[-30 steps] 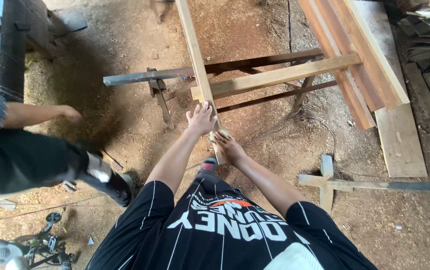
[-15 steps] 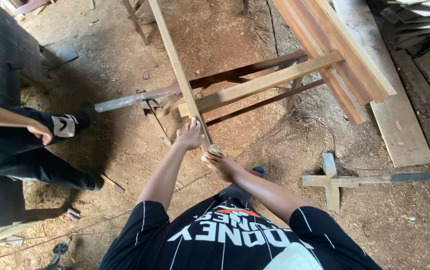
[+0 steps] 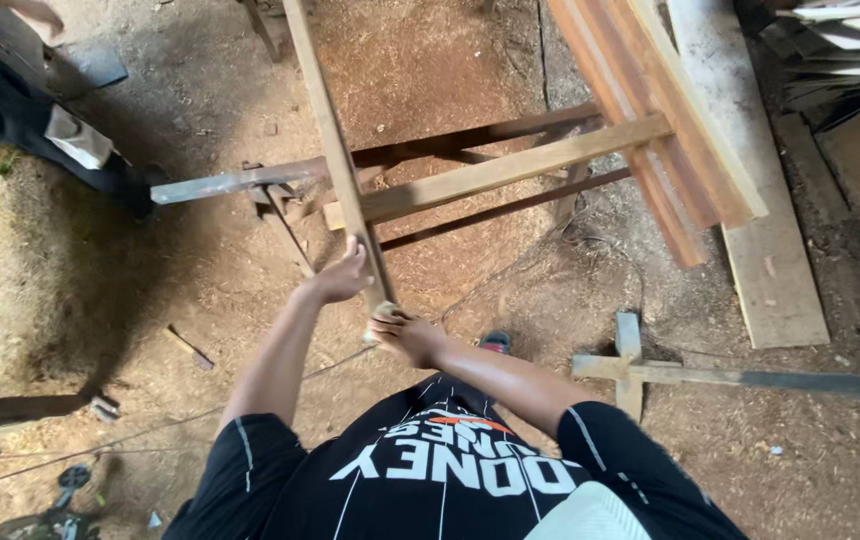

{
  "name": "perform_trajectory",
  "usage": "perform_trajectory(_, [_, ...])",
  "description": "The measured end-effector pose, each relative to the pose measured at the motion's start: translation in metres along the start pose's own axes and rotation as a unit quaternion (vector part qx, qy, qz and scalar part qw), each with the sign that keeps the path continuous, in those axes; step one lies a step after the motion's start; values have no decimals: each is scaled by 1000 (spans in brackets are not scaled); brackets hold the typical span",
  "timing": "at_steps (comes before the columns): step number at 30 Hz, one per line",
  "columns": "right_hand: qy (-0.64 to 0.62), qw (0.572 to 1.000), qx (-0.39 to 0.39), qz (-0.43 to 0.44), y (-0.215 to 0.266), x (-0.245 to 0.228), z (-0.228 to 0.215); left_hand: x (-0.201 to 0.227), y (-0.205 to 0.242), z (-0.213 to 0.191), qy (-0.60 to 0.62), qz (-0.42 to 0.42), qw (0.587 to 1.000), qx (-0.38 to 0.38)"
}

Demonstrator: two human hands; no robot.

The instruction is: The person sands the surface and edges of a large rectangular wooden frame by hand using a small piece of sandpaper.

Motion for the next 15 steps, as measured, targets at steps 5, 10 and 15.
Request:
perform_trajectory(5, [139,985,-92,-37,-14,11,-11,-15,-6,2,-28,-56,998,-16])
perform_trajectory(10, [85,991,-20,-106,36,69,-14,-11,-20,12,-121,-98,982,104])
perform_trajectory(15, [-298,884,33,358,215,248,-47,29,-12,30,-104,-129,929,330])
Point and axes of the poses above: each hand's wrist, its own y-axis away from the middle knuckle, its own z-axis out of the palm, x = y × z, the point moved 7 cm from there along -y, towards the middle knuckle, and after that the axes turned 5 degrees about -z, right-handed, at the moved point
